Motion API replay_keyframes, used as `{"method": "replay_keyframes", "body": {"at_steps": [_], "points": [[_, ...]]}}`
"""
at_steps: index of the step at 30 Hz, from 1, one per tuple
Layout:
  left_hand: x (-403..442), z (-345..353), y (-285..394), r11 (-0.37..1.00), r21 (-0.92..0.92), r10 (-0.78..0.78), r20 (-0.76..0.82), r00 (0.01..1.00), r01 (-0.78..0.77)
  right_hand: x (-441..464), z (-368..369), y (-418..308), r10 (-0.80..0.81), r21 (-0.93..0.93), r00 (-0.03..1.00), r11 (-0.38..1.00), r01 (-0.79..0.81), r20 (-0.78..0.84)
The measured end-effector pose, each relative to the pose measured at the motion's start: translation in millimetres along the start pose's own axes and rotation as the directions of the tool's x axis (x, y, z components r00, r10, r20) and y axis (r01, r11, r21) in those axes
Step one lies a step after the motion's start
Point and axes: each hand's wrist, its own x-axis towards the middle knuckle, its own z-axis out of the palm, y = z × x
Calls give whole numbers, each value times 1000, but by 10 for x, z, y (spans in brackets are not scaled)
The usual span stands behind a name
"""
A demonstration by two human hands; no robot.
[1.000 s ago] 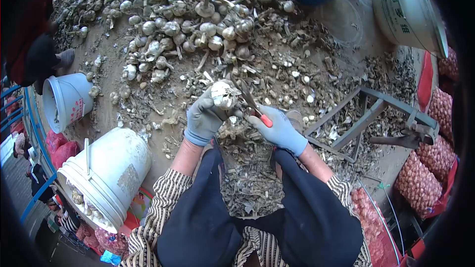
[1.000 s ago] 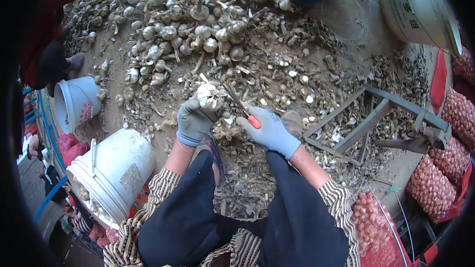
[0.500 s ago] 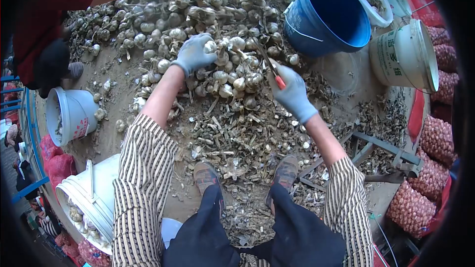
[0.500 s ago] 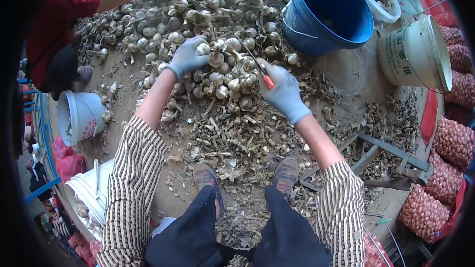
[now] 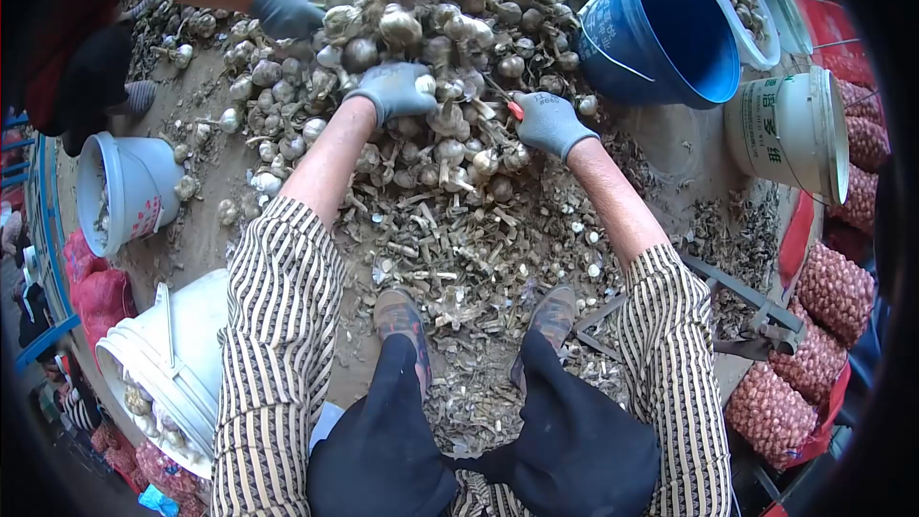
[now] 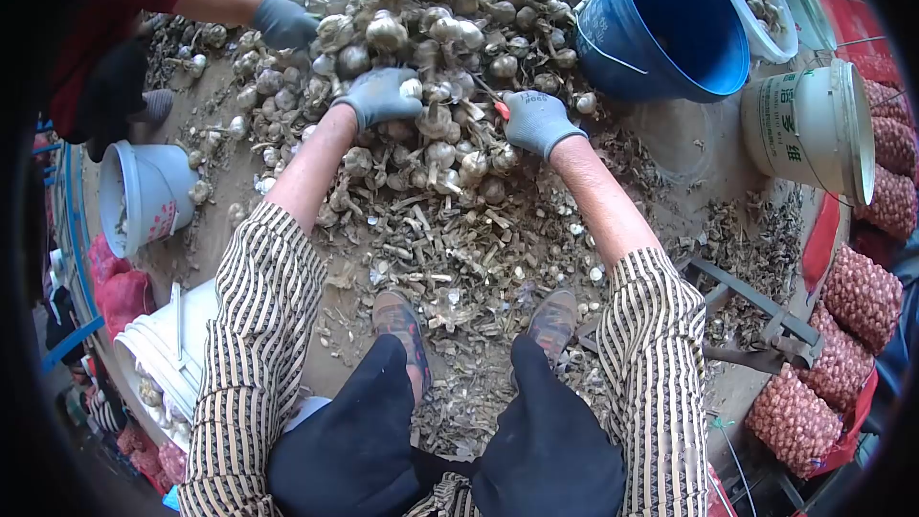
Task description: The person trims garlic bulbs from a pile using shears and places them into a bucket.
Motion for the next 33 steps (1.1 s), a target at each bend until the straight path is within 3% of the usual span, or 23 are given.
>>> {"method": "replay_keyframes", "body": {"at_steps": [1,2,3,4,6,8,9,11,12,13,15,18,20,22,23,24,25,27,31,32,33], "points": [[-58,106,2,999,32,-32,23,999,31,-58,18,-35,-6,28,1000,1000,6,27],[-191,255,-12,999,6,-47,-28,998,48,-95,146,-34,-51,32,997,998,52,-51],[-309,425,-132,988,-153,-12,-25,1000,8,-162,157,-98,-56,34,998,998,56,7],[-425,738,-378,927,-367,31,-137,990,-80,-234,170,-167,-62,37,996,998,59,63],[-865,1123,-448,927,-366,-38,-302,953,-78,-356,307,-298,-139,14,988,990,139,70],[-1340,1313,-334,867,-495,-113,-312,943,-59,-523,292,-557,-170,-54,978,983,178,123],[-1507,1553,-424,848,-530,-182,-265,947,15,-608,386,-618,-236,29,966,972,234,110],[-1932,1604,-263,818,-575,-154,-197,968,13,-804,542,-793,-247,25,957,969,246,154],[-2136,1834,-267,773,-630,-274,-229,934,72,-887,627,-865,-259,3,947,965,263,189],[-2289,1818,-246,853,-517,-141,-352,925,-66,-1024,616,-930,-289,-31,937,953,301,196],[-2486,1705,-317,912,-368,-62,-558,827,-181,-1216,614,-937,-279,21,951,960,279,133],[-2490,1090,-580,987,-138,-55,-757,650,-77,-1493,512,-767,-159,108,986,981,163,-48],[-2270,706,-859,990,-139,-119,-697,707,31,-1490,443,-520,-3,77,996,997,10,-86],[-1858,567,-1235,997,-75,-52,-651,757,4,-1336,552,-220,79,-55,993,995,-84,-91],[-1628,591,-1290,981,-185,-149,-548,823,54,-1277,634,-110,83,-140,993,986,-95,-89],[-1489,643,-1281,952,-283,-234,-429,873,116,-1263,702,-83,69,-128,990,988,-85,-126],[-1509,707,-1138,971,123,-121,-498,859,208,-1258,694,-166,76,-116,995,990,-83,-68],[-1590,738,-954,977,86,-124,-505,854,193,-1255,788,-401,12,-164,999,986,-3,49],[-1976,1152,-721,994,31,-79,-410,909,100,-1459,898,-817,-113,-98,992,988,118,47],[-2067,1317,-697,998,24,-42,-470,882,61,-1519,920,-883,-155,-149,987,976,160,47],[-2162,1469,-685,984,-179,-73,-481,873,-17,-1571,972,-894,-193,-203,980,959,199,50]]}}
